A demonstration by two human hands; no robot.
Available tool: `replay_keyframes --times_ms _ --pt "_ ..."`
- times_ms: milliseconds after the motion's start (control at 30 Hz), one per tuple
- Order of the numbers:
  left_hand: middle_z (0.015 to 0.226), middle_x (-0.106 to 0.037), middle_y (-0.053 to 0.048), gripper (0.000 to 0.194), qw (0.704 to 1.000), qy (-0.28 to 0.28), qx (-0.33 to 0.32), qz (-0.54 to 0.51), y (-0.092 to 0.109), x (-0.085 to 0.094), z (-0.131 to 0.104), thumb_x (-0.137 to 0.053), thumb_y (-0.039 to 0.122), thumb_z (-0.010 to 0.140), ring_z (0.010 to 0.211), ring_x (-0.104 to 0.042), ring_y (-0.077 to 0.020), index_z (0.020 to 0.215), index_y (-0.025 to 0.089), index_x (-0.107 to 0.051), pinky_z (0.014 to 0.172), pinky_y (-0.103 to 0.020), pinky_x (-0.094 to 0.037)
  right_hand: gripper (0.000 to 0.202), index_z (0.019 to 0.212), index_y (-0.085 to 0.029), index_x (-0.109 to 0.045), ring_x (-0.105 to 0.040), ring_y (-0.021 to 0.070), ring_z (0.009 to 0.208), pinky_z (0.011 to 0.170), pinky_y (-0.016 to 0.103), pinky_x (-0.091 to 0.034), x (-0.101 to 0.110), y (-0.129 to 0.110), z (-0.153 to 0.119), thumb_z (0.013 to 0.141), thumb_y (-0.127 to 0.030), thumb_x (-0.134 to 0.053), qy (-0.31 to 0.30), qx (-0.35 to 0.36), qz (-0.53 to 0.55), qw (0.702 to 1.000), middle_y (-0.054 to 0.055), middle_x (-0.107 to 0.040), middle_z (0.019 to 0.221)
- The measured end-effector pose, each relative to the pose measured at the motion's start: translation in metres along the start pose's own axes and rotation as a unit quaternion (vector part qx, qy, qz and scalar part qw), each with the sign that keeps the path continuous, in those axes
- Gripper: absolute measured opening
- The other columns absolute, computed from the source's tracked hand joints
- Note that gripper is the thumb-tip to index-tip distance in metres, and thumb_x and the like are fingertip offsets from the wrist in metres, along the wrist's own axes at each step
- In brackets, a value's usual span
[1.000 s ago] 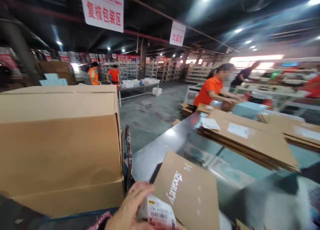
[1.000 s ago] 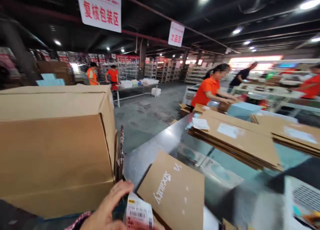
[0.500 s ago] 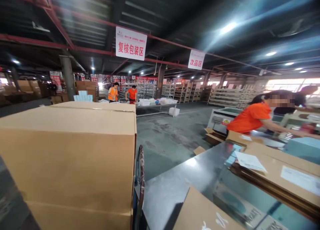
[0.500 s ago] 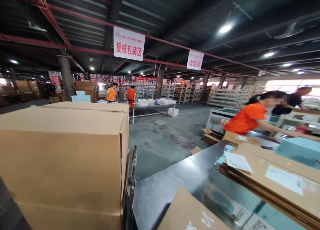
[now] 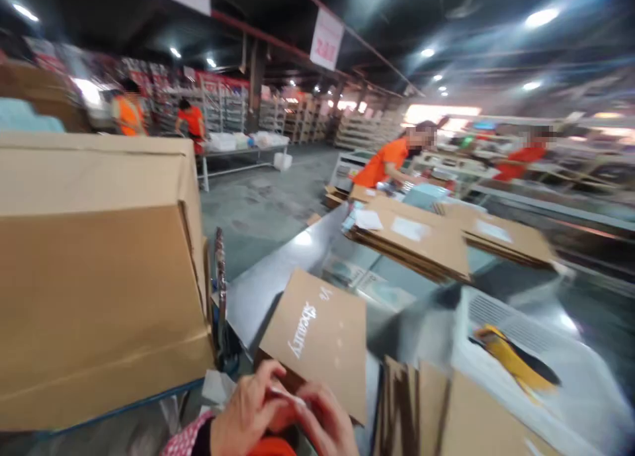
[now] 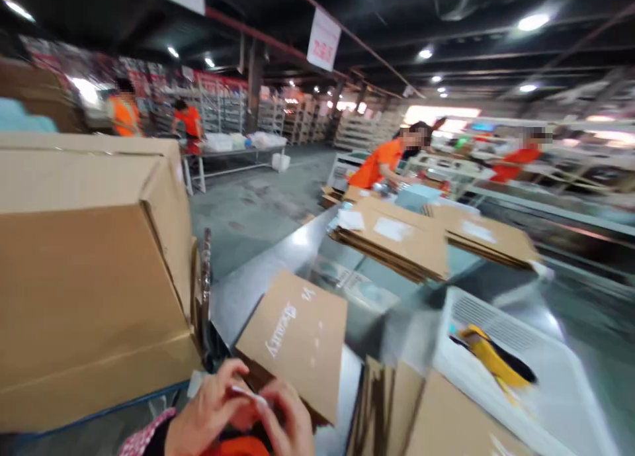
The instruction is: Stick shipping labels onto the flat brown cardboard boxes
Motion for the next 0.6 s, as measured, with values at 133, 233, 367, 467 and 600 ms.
replay_keyframes --times_ms 133,233,367,467,600 --pt "0.094 -0.074 -0.002 0.030 1.000 0.007 -0.016 -0.011 -0.015 -0.005 0.004 -0.048 0.034 0.092 0.088 -0.070 -0.0160 0.121 0.024 -0.045 0.080 -0.025 -0.052 0.017 0.081 -0.021 -0.065 -0.063 0.0158 0.075 0.069 0.025 -0.052 -0.007 0.001 -0.012 0.088 -0.035 -0.058 0.069 -0.010 0.024 0.997 0.003 -0.066 0.080" --pt "0.077 -0.073 0.001 0.035 0.999 0.033 -0.018 0.032 -0.029 -0.005 0.010 -0.053 0.039 0.089 0.073 -0.070 -0.0156 0.119 0.021 -0.051 0.068 -0.022 -0.053 0.013 0.083 -0.020 -0.063 -0.063 0.0146 0.077 0.071 0.023 -0.051 -0.012 0.006 -0.014 0.090 -0.029 -0.055 0.092 0.005 0.005 0.996 0.003 -0.067 0.083" --pt "0.083 -0.073 0.000 0.030 0.990 -0.013 -0.110 0.089 -0.042 0.002 0.019 -0.043 0.040 0.095 0.073 -0.069 -0.0134 0.106 0.021 -0.063 0.066 -0.017 -0.051 0.017 0.086 -0.020 -0.062 -0.061 0.0134 0.066 0.063 0.022 -0.049 0.014 0.016 0.002 0.091 -0.032 -0.052 0.126 -0.003 -0.038 0.991 0.002 -0.065 0.074" --pt "0.073 -0.069 0.001 0.036 0.971 -0.023 -0.148 0.185 -0.055 0.016 0.023 -0.036 0.036 0.098 0.065 -0.066 -0.0108 0.087 0.020 -0.066 0.059 -0.015 -0.047 0.025 0.085 -0.018 -0.057 -0.055 0.0134 0.061 0.057 0.024 -0.046 0.062 0.036 0.035 0.087 -0.043 -0.052 0.279 -0.047 -0.024 0.959 0.001 -0.060 0.071" --pt "0.062 -0.063 0.002 0.037 0.949 -0.012 -0.182 0.256 -0.074 0.024 0.025 -0.037 0.032 0.097 0.055 -0.061 -0.0114 0.076 0.019 -0.064 0.054 -0.019 -0.046 0.034 0.092 -0.018 -0.052 -0.053 0.0138 0.061 0.055 0.025 -0.045 0.097 0.078 0.083 0.077 -0.048 -0.059 0.273 -0.108 -0.014 0.956 0.000 -0.058 0.073"
Point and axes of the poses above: each hand's wrist, its own z-axis towards the middle knuckle, its own x-axis out of the back of the hand, y = z × x, the point moved 2 cm from there along z, towards the middle knuckle
